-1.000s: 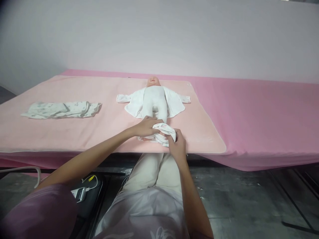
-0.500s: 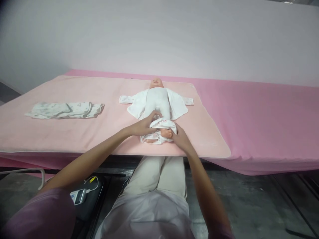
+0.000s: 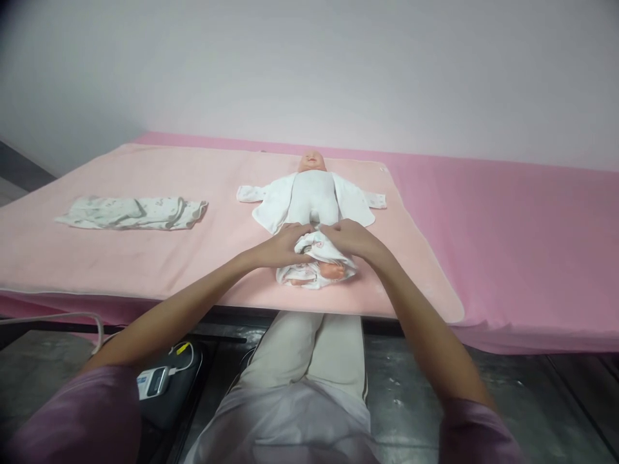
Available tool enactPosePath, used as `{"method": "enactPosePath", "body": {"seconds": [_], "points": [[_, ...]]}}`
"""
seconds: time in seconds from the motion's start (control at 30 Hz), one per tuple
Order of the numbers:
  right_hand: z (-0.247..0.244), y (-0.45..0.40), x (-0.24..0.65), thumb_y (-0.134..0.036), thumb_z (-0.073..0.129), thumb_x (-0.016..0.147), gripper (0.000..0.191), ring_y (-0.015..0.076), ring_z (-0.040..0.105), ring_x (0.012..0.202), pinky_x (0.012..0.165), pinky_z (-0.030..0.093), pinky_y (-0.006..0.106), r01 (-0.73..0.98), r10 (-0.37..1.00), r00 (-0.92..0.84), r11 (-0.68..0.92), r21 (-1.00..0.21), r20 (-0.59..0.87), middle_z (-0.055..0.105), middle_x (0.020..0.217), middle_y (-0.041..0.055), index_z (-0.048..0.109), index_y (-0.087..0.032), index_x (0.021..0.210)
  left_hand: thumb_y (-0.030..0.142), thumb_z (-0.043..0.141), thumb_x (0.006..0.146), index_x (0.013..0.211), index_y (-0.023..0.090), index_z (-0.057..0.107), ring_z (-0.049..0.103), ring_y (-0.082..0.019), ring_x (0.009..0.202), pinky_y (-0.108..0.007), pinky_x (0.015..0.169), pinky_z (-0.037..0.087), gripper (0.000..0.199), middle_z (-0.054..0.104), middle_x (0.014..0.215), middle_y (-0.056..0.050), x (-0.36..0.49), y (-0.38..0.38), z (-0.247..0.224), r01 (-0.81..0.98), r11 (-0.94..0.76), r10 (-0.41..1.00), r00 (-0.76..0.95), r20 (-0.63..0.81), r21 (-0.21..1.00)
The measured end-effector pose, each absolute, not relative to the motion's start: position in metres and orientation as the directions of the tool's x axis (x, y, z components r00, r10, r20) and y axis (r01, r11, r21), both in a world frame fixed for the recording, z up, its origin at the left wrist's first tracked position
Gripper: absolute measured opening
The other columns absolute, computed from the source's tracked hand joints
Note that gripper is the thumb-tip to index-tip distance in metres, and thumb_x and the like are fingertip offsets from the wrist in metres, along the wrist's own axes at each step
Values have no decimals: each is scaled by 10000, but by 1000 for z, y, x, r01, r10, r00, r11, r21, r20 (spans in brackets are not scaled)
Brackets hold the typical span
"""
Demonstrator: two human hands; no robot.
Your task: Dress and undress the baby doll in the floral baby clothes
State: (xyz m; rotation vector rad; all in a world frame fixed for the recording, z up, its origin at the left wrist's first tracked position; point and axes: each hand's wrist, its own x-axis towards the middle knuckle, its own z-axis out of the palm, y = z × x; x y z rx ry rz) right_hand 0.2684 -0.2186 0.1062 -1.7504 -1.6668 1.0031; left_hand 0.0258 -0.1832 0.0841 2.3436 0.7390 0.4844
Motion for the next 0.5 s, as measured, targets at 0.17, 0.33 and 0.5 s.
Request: {"method": "enactPosePath", "body": {"seconds": [0.17, 0.33, 0.5], "points": [[116, -208, 260, -705, 739, 947, 509, 158, 471, 651, 573, 342, 301, 589, 966, -253, 115, -800, -48, 592, 737, 18, 645, -230, 789, 561, 872, 840, 1108, 216, 698, 646, -280, 1000, -377, 842, 474, 470, 707, 1074, -80, 12, -172, 92, 299, -437, 636, 769, 56, 848], [85, -204, 272, -801, 730, 919, 608, 160, 481, 695, 621, 360, 299, 561, 989, -136, 126, -818, 59, 554, 724, -4, 599, -226, 773, 651, 769, 940, 774, 198, 627, 533, -171, 724, -319, 674, 360, 502, 605, 784, -30, -3, -162, 76, 301, -200, 795, 606, -25, 932], [55, -209, 282, -766, 809, 821, 638, 168, 440, 648, 628, 387, 323, 382, 998, -22, -41, -923, -54, 480, 643, -15, 481, -242, 662, 717, 838, 857, 728, 183, 636, 574, -174, 701, -310, 651, 402, 585, 640, 737, -36, -9, -163, 51, 180, 42, 859, 495, -127, 983]]}}
